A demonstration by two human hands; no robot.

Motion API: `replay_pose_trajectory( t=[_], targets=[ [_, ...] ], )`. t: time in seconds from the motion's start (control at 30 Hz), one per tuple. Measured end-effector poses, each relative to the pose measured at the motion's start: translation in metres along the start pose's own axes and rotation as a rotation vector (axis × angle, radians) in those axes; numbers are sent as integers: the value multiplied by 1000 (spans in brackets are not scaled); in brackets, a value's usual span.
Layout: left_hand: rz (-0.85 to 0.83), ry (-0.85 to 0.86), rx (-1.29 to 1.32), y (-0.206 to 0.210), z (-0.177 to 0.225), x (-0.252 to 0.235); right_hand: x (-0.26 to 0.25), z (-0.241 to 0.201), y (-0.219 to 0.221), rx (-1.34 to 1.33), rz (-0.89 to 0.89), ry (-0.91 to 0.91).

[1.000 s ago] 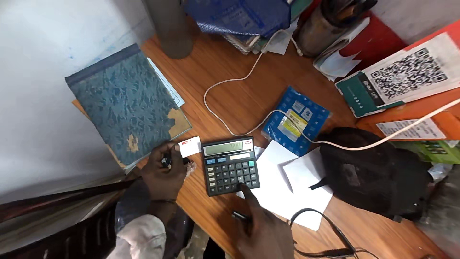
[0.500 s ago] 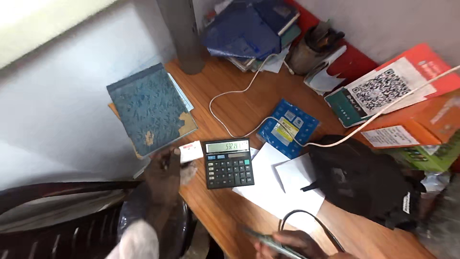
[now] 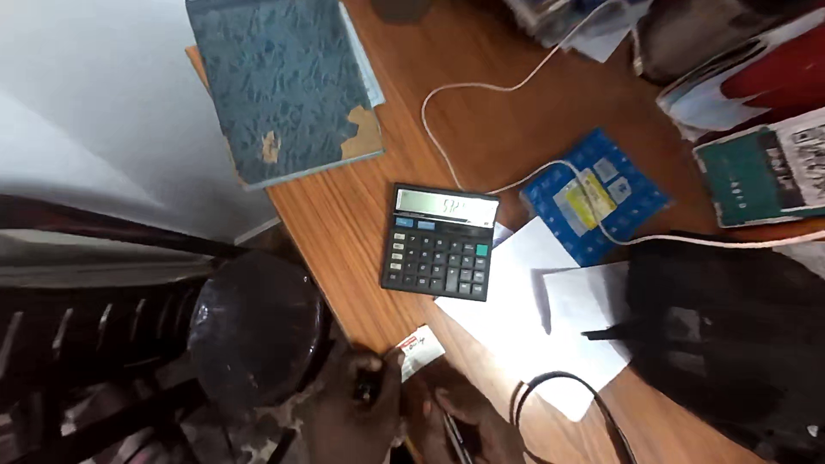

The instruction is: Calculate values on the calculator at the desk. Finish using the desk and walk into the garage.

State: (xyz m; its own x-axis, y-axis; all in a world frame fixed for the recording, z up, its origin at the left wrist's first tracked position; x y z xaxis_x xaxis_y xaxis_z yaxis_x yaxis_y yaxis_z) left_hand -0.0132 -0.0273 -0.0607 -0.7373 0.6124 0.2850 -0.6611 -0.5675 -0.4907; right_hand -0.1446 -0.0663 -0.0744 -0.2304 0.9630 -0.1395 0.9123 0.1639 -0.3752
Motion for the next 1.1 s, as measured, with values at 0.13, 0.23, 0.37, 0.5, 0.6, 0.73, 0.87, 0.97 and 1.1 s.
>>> replay_pose_trajectory(
  t=[0.13, 0.23, 0.37, 0.5, 0.6, 0.73, 0.87, 0.97, 1.1],
  targets=[
    [-16, -73, 62, -1, -4, -3, -9, 5, 5, 54, -42, -77],
    [-33, -153, 145, -6, -4, -12, -30, 10, 5, 88, -118, -167],
    [-83, -276, 164, -16, -4, -24, -33, 15, 4, 94, -136, -182],
    [-108, -323, 228, -17, -3, -26, -21, 13, -1, 125, -134, -115],
    [-103, -304, 258, -17, -4, -27, -19, 11, 2, 105, -126, -66],
    [-113, -282, 195, -17, -4, -27, -22, 11, 2, 96, -135, -62],
    [-116, -257, 190, -18, -4, -27, -21, 13, -1, 90, -155, -75],
    [-122, -249, 191, -18, -3, -27, -21, 14, 1, 99, -142, -96],
    [-125, -256, 198, -18, -3, -27, -22, 14, 1, 129, -151, -106]
  ],
)
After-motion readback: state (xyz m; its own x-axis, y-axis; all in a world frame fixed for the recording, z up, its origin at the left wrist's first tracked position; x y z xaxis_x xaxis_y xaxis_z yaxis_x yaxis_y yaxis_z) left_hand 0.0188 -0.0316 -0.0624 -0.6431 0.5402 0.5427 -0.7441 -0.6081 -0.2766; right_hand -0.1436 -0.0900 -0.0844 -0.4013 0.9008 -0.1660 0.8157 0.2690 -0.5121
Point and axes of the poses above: each hand's wrist, its own x-axis away from the middle knuckle, its own y-axis out of the palm, z = x × y, the point moved 1 cm from there along -x, towards the middle knuckle, and after that the axes turned 7 degrees about x, right-handed, at the moved point
